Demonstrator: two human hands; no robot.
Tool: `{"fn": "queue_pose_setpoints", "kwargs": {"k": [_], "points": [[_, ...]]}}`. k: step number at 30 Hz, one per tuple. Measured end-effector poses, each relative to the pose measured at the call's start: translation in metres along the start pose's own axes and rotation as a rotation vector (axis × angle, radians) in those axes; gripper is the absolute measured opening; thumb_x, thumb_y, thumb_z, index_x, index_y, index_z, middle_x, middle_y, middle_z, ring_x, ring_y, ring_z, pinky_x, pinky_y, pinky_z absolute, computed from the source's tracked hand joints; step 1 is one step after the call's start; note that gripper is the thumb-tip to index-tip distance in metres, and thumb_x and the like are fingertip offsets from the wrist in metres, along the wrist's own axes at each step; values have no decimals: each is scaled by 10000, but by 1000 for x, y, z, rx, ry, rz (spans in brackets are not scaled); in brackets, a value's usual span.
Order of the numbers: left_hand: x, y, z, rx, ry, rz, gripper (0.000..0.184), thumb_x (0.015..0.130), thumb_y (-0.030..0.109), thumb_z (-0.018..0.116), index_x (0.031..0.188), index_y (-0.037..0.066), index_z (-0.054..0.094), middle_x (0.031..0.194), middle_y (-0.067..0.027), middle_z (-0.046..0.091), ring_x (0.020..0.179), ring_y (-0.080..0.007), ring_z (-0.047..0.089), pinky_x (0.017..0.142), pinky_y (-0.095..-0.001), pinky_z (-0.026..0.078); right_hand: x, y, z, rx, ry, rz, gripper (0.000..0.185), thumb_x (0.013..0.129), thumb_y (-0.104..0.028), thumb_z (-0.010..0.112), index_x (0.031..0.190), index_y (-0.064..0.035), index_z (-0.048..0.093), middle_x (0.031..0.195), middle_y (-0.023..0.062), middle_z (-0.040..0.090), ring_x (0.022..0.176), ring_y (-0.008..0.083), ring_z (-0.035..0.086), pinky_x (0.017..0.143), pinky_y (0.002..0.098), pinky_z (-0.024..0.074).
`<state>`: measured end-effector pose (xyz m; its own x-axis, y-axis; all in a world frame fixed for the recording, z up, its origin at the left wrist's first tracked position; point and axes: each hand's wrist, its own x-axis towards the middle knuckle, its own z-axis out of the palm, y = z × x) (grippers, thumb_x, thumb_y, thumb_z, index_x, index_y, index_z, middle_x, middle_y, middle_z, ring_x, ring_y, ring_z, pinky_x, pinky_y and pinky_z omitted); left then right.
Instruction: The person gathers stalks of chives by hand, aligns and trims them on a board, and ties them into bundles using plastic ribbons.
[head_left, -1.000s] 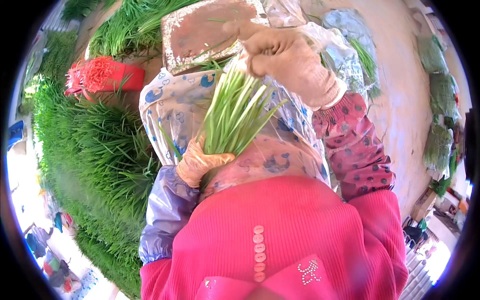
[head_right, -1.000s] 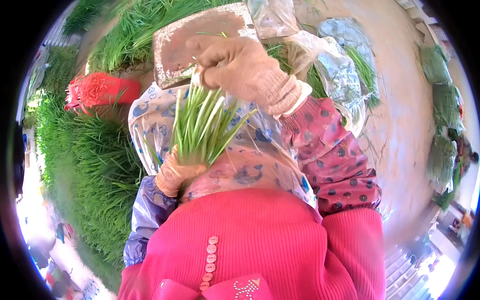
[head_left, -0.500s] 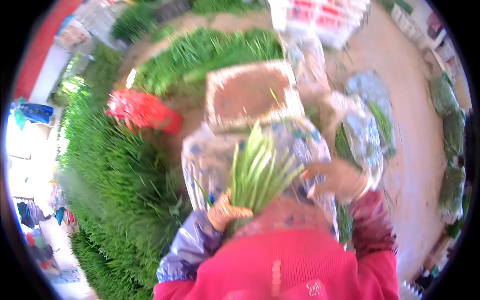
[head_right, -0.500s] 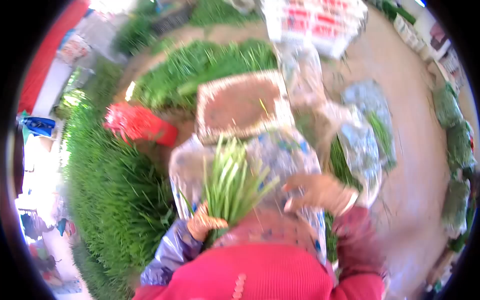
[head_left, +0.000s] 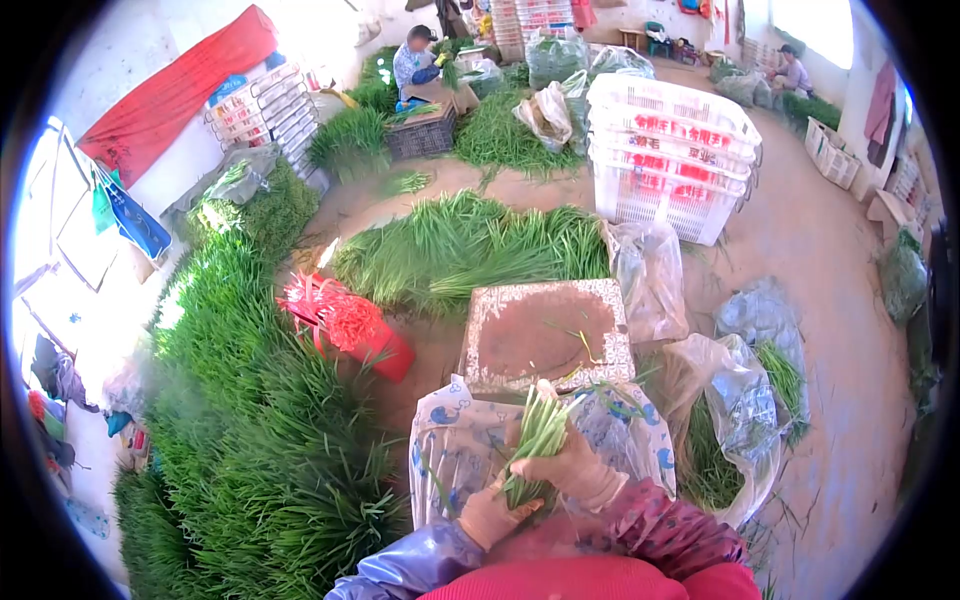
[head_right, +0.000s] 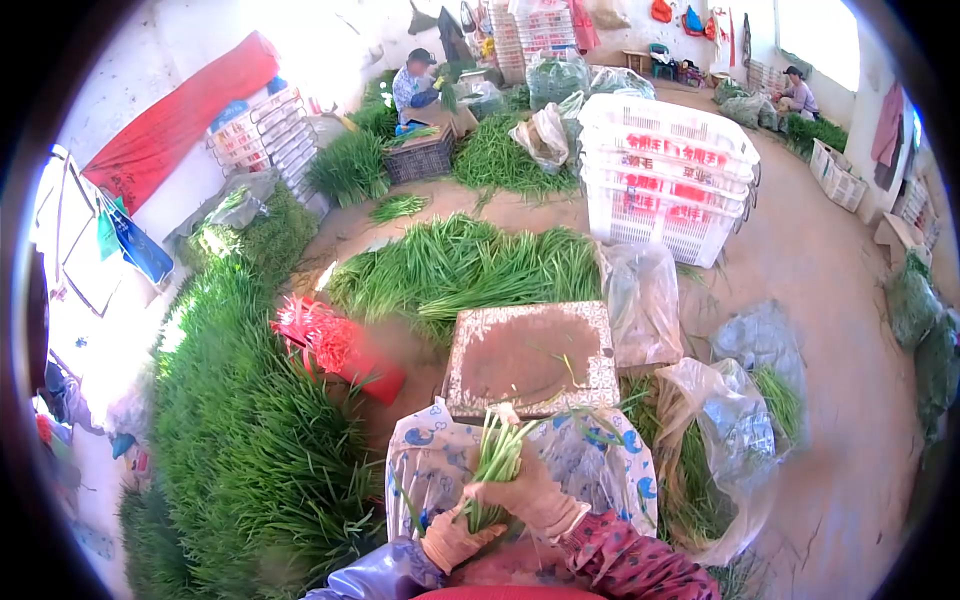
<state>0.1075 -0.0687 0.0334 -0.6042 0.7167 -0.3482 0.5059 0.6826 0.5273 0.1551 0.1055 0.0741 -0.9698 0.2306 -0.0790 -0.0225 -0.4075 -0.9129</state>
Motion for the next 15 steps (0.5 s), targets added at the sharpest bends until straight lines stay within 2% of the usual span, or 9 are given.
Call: {"fn": "queue_pose_setpoints", "kwargs": {"k": [1,4,6,7,8,9,11,14,15], "points": [[0,6,-6,-20,-80,-65,711,774,507,713,1266,40,504,1115,-200,624,1000,-353,621,853,-376,488,0,-5,5,24,99,51,419,705,0,748,1077,-32,559,899,34,627,731,119,591,655,272,507],[4,-10,-25,-161,-240,169,840,742,535,732,1343,28,437,1183,-241,591,1083,-380,587,917,-399,461,2,3,1,153,134,11,297,739,-12,720,1009,-28,596,836,17,629,663,108,580,618,260,487],[11,-16,-76,-61,-400,276,987,729,559,738,1436,16,313,1309,-249,517,1205,-355,520,1034,-381,383,3,5,-5,119,103,15,384,760,-17,704,1117,-23,564,863,19,630,698,96,580,632,251,481],[19,-39,-86,-76,-413,381,1017,729,558,742,1454,15,281,1351,-240,489,1236,-339,500,1063,-368,358,3,1,-6,114,84,44,545,768,-23,682,1262,-21,452,907,39,634,770,110,585,689,260,480],[24,-42,-107,-77,-334,384,996,729,500,771,1452,17,287,1368,-228,477,1228,-298,513,1062,-349,358,4,-2,-6,109,65,72,708,775,-30,661,1407,-18,340,950,59,638,842,124,591,745,270,480],[24,-32,-134,-179,-284,254,955,741,417,792,1455,28,291,1375,-211,473,1213,-277,526,1036,-367,391,5,-3,-5,113,67,71,708,775,-30,661,1407,-18,340,950,59,638,842,124,591,745,270,480],[33,-13,-148,-898,-121,346,878,784,360,768,1455,36,301,1338,-175,505,1178,-267,543,985,-394,431,9,-5,1,100,26,87,679,779,-29,675,1389,-28,377,975,48,633,861,124,590,770,274,478],[68,18,-166,-322,104,830,788,867,456,638,1425,-12,336,1360,-213,476,1298,-278,433,1059,-373,352,17,-6,10,165,-61,64,614,792,11,689,1345,-38,425,954,39,648,823,114,603,718,251,504],[77,31,-162,-323,105,830,788,867,456,638,1425,-12,336,1360,-213,476,1298,-278,433,1059,-373,352,18,-8,15,202,-56,54,530,795,18,697,1280,-35,489,978,42,655,855,119,616,744,259,516]]}}
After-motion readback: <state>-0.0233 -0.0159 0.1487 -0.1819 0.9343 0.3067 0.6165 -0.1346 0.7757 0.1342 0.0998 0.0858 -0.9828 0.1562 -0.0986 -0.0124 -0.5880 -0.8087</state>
